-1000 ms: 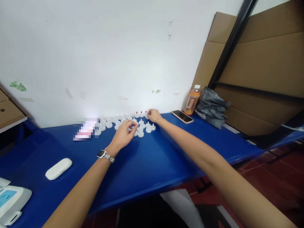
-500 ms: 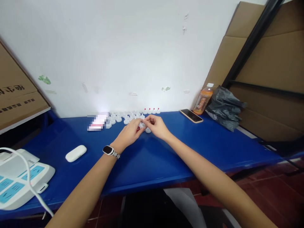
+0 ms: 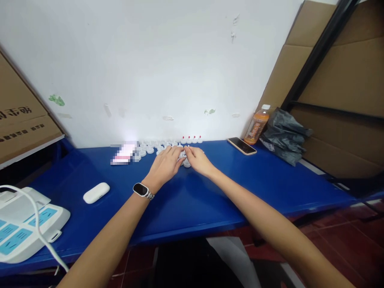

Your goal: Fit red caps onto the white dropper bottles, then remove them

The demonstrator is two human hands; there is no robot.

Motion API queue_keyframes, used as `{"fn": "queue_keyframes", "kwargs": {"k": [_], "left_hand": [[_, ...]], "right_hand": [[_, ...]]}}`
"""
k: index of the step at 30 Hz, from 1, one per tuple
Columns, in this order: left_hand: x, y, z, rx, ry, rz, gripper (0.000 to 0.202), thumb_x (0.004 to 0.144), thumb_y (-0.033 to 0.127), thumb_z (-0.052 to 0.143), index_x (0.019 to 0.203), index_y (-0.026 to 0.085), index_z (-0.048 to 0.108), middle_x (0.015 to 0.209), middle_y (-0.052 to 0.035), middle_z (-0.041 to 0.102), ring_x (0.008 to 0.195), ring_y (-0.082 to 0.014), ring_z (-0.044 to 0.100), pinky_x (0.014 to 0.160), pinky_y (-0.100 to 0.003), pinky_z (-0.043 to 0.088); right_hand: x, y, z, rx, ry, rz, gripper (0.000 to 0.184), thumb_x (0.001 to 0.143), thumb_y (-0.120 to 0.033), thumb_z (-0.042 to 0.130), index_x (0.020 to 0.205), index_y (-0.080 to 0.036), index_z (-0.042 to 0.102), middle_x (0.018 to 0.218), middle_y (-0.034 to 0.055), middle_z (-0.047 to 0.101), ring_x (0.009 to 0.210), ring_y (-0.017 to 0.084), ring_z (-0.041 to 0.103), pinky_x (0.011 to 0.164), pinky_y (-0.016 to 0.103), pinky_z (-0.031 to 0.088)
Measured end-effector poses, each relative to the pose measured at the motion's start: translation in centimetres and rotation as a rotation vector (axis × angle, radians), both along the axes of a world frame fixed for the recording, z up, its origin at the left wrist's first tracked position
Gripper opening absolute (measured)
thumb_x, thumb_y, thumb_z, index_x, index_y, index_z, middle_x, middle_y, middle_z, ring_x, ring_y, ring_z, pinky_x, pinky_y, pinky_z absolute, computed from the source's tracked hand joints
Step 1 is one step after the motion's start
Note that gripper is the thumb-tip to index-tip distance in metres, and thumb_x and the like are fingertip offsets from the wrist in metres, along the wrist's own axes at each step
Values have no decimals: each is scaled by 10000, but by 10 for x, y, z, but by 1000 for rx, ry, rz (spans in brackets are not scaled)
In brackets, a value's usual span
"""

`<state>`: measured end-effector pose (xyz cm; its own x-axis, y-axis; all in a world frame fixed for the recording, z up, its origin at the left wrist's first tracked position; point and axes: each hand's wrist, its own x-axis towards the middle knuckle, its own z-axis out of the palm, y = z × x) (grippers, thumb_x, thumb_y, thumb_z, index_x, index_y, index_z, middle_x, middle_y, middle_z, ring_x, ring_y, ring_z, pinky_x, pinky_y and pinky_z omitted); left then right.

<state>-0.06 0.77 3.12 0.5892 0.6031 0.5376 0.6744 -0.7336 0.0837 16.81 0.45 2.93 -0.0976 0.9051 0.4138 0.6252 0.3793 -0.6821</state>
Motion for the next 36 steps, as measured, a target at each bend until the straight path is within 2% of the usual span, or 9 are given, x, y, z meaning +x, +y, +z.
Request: {"fn": "queue_keyframes", "kwargs": {"k": [2, 5, 10, 14, 18, 23, 25, 31, 36], "left_hand": [[0, 0, 0, -80, -80, -25, 320, 1007, 404, 410, 1207, 199, 553, 1075, -102, 641, 1009, -267, 566, 868, -386, 458], [1, 2, 1, -392, -279, -150, 367, 993, 485, 419, 1202, 215, 553, 919, -49, 636, 796, -203, 580, 723, -331, 472], [-4, 3, 7, -931, -568, -382, 400, 955, 593, 441, 909, 210, 545, 663, 15, 483, 589, -137, 475, 582, -290, 441], [-8, 1, 13, -1074, -623, -425, 407, 936, 591, 472, 780, 218, 511, 637, 14, 456, 591, -146, 480, 595, -312, 445], [-11, 1, 15, -967, -537, -386, 438, 946, 602, 434, 775, 208, 523, 630, 10, 462, 576, -143, 478, 582, -308, 435], [-32, 9, 17, -288, -421, -136, 389, 920, 536, 555, 1074, 187, 631, 778, -25, 574, 693, -162, 542, 730, -334, 480], [-43, 16, 15, -162, -394, -29, 371, 944, 475, 546, 1181, 204, 636, 878, -49, 603, 744, -168, 553, 790, -348, 485], [-48, 30, -5, -257, -337, -10, 454, 944, 431, 556, 1336, 203, 586, 1055, -80, 657, 826, -186, 584, 832, -357, 492], [-43, 34, -15, -284, -297, -8, 491, 940, 458, 550, 1356, 200, 583, 1075, -94, 666, 847, -197, 598, 846, -371, 492]], "right_hand": [[0, 0, 0, -2, 49, 5, 456, 1031, -412, 338, 711, -186, 574, 678, 31, 623, 678, 167, 572, 644, 257, 386], [-1, -6, 2, 69, 60, 19, 464, 1034, -436, 325, 731, -190, 575, 716, 39, 633, 698, 168, 579, 669, 263, 395], [-2, -18, 6, 157, -7, 29, 452, 1038, -463, 295, 738, -211, 521, 653, 18, 560, 622, 156, 527, 631, 270, 371], [-6, -24, 7, 177, -14, 69, 446, 1033, -491, 302, 764, -212, 524, 724, 40, 622, 670, 166, 572, 658, 274, 397], [-14, -22, 5, 154, 95, 65, 495, 1009, -578, 303, 742, -213, 503, 721, 40, 617, 671, 163, 573, 648, 275, 401], [-7, -5, -5, -35, 324, -70, 559, 973, -658, 249, 636, -231, 379, 522, -20, 416, 510, 133, 409, 516, 263, 321], [-2, -3, -10, -52, 241, -92, 534, 986, -602, 279, 624, -224, 382, 526, -18, 428, 519, 129, 404, 523, 261, 300], [-17, -14, -15, 11, -424, 5, 211, 927, -384, 554, 832, -201, 601, 729, 22, 647, 654, 158, 542, 583, 268, 285], [-21, -15, -11, 19, -452, 44, 144, 877, -337, 636, 947, -212, 655, 792, 21, 683, 703, 163, 578, 590, 262, 300]]}}
